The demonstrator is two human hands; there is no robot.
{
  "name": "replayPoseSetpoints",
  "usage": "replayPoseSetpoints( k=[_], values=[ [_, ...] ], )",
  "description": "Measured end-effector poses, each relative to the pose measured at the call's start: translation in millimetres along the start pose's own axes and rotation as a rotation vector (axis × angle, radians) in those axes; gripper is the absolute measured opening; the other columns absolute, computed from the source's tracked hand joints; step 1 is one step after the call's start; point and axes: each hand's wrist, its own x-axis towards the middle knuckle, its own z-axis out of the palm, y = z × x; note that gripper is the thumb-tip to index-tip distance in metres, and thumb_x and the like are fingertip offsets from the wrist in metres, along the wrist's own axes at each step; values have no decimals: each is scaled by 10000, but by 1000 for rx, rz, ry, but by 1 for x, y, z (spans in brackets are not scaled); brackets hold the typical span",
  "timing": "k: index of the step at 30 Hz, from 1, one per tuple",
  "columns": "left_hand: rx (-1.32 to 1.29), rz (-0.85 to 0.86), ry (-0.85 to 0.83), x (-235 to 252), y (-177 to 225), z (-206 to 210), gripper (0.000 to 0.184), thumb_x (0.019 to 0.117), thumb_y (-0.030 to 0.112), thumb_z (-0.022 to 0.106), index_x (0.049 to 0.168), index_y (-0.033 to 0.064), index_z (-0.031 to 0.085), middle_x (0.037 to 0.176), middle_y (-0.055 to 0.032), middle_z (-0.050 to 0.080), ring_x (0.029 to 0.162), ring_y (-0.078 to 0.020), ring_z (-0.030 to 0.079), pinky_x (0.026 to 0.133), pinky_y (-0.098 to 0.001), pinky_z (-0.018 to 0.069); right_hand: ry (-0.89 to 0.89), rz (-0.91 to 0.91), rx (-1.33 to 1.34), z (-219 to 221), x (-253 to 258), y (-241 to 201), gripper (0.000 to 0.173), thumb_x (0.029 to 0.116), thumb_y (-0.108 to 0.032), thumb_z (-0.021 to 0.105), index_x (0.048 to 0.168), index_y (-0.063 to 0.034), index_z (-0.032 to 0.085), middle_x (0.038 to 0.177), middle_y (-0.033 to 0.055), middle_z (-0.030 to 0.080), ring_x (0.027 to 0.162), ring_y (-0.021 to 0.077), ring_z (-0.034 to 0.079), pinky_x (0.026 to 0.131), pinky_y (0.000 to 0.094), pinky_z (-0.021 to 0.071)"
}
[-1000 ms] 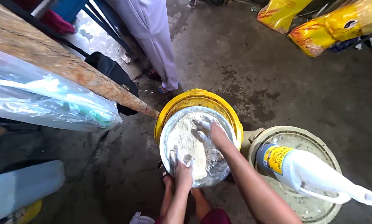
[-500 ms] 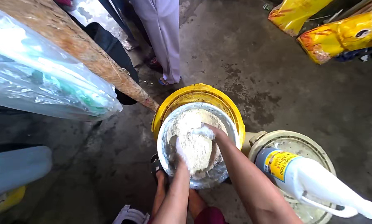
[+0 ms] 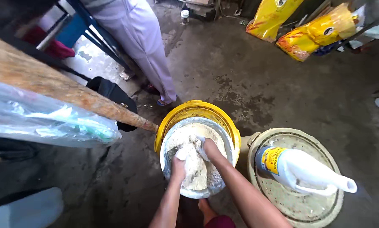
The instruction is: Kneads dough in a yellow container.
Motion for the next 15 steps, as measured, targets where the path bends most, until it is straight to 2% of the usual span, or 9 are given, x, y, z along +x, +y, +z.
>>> replayPoseSetpoints(
  k=[2,4,7,9,11,13,15],
  values=[
    [302,72,-114,-3,14,-16,478,964,34,612,1407,-110,506,1339,-282,608,1282,-333,584,1127,-473,435,175,44,37,11,-20,17,475,1005,-240,609,1444,-63,571,1384,210,619,1321,348,574,1134,508,438],
    [568,147,-214,9,21,-24,494,966,78,620,1426,-72,522,1440,-271,548,1389,-361,497,1187,-494,364,399,140,88,30,-38,34,468,985,-295,627,1402,-84,619,1426,171,601,1352,302,554,1153,466,432],
    [780,222,-281,48,2,-24,572,1003,232,593,1519,24,461,1592,-243,387,1508,-373,331,1238,-510,275,557,309,213,64,-47,55,663,946,-380,710,1468,-14,530,1516,225,503,1426,331,479,1192,453,386],
    [750,206,-301,69,-10,-22,651,1020,320,599,1551,4,394,1615,-268,330,1516,-373,318,1240,-501,278,608,353,382,80,-35,64,766,910,-420,752,1496,-6,485,1489,224,533,1402,318,507,1186,459,400],
    [612,180,-296,83,-19,-19,696,1007,334,637,1546,-24,382,1600,-263,360,1502,-354,348,1241,-473,279,567,394,600,81,-18,75,766,942,-431,726,1517,-9,449,1483,231,536,1394,322,512,1179,488,395],
    [427,149,-267,92,-30,-15,648,1009,295,646,1516,-40,422,1544,-256,449,1462,-339,413,1228,-462,309,568,347,879,86,-1,86,631,1001,-356,666,1499,-21,473,1453,199,567,1349,269,548,1145,453,440],
    [241,86,-285,93,-36,-10,567,1058,261,559,1521,-33,417,1544,-242,456,1460,-316,415,1225,-452,310,554,269,1120,90,13,88,463,1050,-292,579,1424,-22,539,1325,150,646,1194,182,631,1028,377,527]
  ],
)
